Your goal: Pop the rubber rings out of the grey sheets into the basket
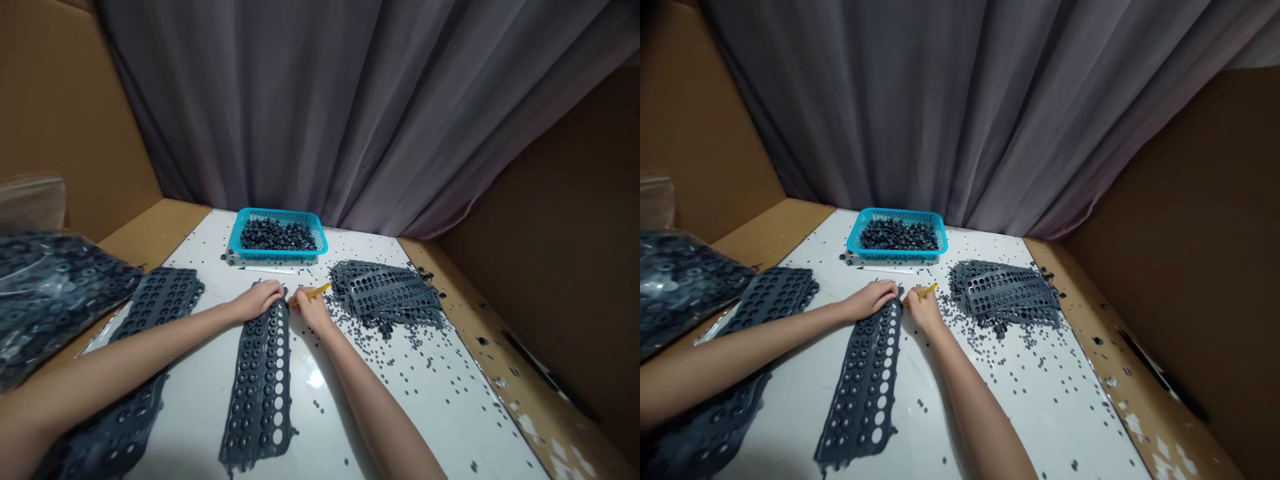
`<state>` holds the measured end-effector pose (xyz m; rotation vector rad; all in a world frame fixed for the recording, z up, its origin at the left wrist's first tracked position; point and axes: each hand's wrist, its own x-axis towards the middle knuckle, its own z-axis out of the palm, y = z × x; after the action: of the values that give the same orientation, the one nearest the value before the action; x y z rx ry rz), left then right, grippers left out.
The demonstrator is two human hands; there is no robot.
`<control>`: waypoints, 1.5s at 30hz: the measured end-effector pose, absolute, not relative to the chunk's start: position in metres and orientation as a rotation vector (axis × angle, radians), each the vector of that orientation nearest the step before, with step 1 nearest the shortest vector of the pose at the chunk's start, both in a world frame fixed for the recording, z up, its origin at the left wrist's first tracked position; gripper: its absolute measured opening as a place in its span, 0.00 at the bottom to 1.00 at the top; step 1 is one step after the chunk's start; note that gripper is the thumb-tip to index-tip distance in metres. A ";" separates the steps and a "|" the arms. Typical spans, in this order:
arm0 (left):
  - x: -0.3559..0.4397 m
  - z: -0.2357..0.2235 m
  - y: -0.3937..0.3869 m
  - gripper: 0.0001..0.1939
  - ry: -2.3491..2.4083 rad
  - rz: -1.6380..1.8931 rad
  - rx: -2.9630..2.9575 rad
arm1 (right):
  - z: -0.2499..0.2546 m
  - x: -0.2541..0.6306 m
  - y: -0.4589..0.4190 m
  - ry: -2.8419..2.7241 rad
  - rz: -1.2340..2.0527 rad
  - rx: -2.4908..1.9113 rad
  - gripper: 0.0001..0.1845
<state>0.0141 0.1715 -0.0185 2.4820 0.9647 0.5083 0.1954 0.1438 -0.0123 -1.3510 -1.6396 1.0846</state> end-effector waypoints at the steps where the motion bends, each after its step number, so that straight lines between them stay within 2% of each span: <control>1: 0.012 -0.016 0.173 0.09 0.970 0.564 2.400 | -0.012 0.195 0.144 -1.636 1.088 -1.353 0.17; 7: 0.002 0.003 0.192 0.10 1.155 0.734 2.157 | -0.016 0.195 0.147 -1.553 1.200 -1.304 0.15; 12: -0.002 0.006 0.195 0.12 1.038 0.567 2.230 | -0.023 0.196 0.153 -1.389 1.250 -1.273 0.14; 22: 0.021 0.015 0.196 0.07 0.876 0.194 2.620 | -0.012 0.188 0.161 -1.495 1.138 -1.314 0.13; 34: 0.020 0.007 0.197 0.07 0.909 0.304 2.552 | -0.025 0.192 0.159 -1.350 1.228 -1.298 0.14; 40: 0.022 0.003 0.197 0.07 0.927 0.226 2.631 | -0.017 0.187 0.161 -1.571 1.010 -1.363 0.16; 45: 0.031 0.001 0.193 0.04 1.007 0.070 2.780 | -0.013 0.184 0.168 -1.589 0.959 -1.425 0.17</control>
<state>0.0313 0.1930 0.0007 2.7803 1.0068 0.0696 0.1836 0.1681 -0.0134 -1.4247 -1.5890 0.9587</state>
